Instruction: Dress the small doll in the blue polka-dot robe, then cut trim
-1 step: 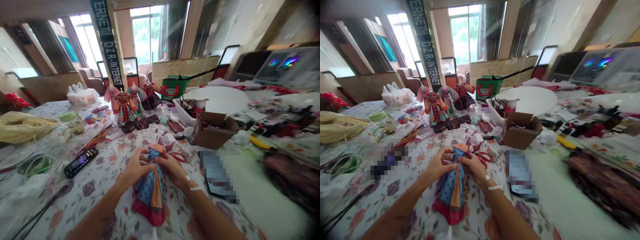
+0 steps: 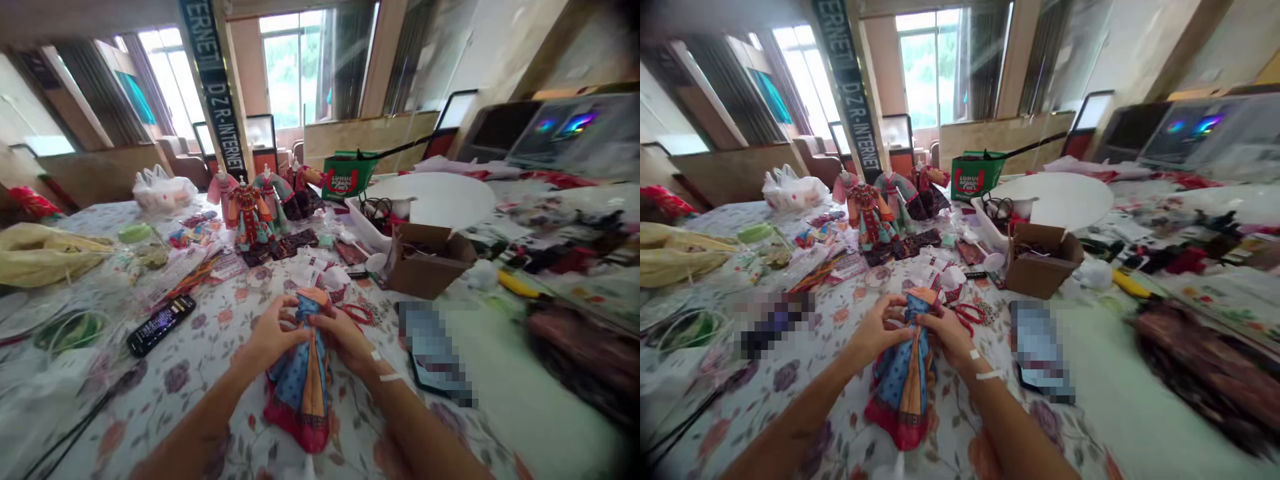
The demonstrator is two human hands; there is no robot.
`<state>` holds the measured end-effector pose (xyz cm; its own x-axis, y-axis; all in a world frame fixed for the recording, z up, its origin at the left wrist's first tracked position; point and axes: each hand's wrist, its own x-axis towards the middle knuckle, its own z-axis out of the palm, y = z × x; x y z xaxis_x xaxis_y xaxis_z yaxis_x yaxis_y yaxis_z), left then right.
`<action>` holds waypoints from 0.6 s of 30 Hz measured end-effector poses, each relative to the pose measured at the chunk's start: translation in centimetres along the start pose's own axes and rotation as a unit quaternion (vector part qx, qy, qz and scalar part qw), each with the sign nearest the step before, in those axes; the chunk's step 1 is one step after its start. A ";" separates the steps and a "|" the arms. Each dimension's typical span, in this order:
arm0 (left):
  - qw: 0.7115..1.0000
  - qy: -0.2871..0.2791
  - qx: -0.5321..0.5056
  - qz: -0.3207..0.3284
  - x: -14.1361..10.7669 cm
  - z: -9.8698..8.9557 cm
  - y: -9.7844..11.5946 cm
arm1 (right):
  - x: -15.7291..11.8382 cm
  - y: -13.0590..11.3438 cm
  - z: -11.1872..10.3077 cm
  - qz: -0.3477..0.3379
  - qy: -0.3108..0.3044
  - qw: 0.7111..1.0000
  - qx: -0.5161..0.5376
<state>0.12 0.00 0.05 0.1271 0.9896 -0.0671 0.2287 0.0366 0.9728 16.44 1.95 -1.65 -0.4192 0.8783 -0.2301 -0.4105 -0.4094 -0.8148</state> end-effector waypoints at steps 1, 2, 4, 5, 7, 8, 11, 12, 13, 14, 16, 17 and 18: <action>1.000 0.001 0.002 0.006 0.0 0.1 0.1 | 0.0 -0.1 0.0 0.000 0.001 1.000 0.001; 1.000 0.002 0.003 0.011 0.0 0.2 0.1 | 0.0 -0.1 -0.1 0.000 0.002 1.000 0.000; 1.000 0.004 0.003 0.017 -0.1 0.2 0.3 | -0.1 -0.3 0.0 0.006 0.009 1.000 -0.009; 1.000 0.004 0.002 0.019 -0.1 0.2 0.3 | -0.2 -0.3 0.0 0.010 0.012 1.000 -0.016; 1.000 0.002 -0.001 0.020 -0.3 0.1 0.3 | -0.4 -0.4 0.2 0.012 0.022 0.999 -0.032; 1.000 0.002 -0.002 0.020 -0.3 0.1 0.3 | -0.4 -0.4 0.3 0.010 0.028 0.999 -0.040; 1.000 0.001 0.000 0.019 -0.5 0.1 0.3 | -0.7 -0.5 0.6 0.007 0.040 0.998 -0.054; 1.000 0.001 0.000 0.020 -0.5 0.1 0.3 | -0.7 -0.6 0.6 0.007 0.042 0.998 -0.056; 1.000 0.000 0.000 0.022 -0.6 0.1 0.4 | -0.7 -0.6 0.6 0.008 0.043 0.997 -0.056; 1.000 -0.002 0.001 0.024 -0.6 0.1 0.4 | -0.7 -0.6 0.6 0.008 0.041 0.998 -0.055; 1.000 -0.007 0.002 0.027 -0.6 -0.2 0.5 | -0.7 -0.5 0.5 0.005 0.036 0.998 -0.052; 0.999 -0.003 0.008 0.031 -0.7 -0.3 0.6 | -0.6 -0.4 0.5 0.002 0.034 0.998 -0.050; 0.999 0.009 0.025 0.040 -0.7 -0.5 0.8 | -0.5 -0.4 0.4 -0.001 0.034 0.998 -0.048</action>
<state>-0.27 -0.58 0.98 0.1292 0.9915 0.0151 0.2663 -0.0494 0.9626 16.48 1.56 -0.99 -0.3616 0.8951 -0.2609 -0.3300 -0.3846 -0.8621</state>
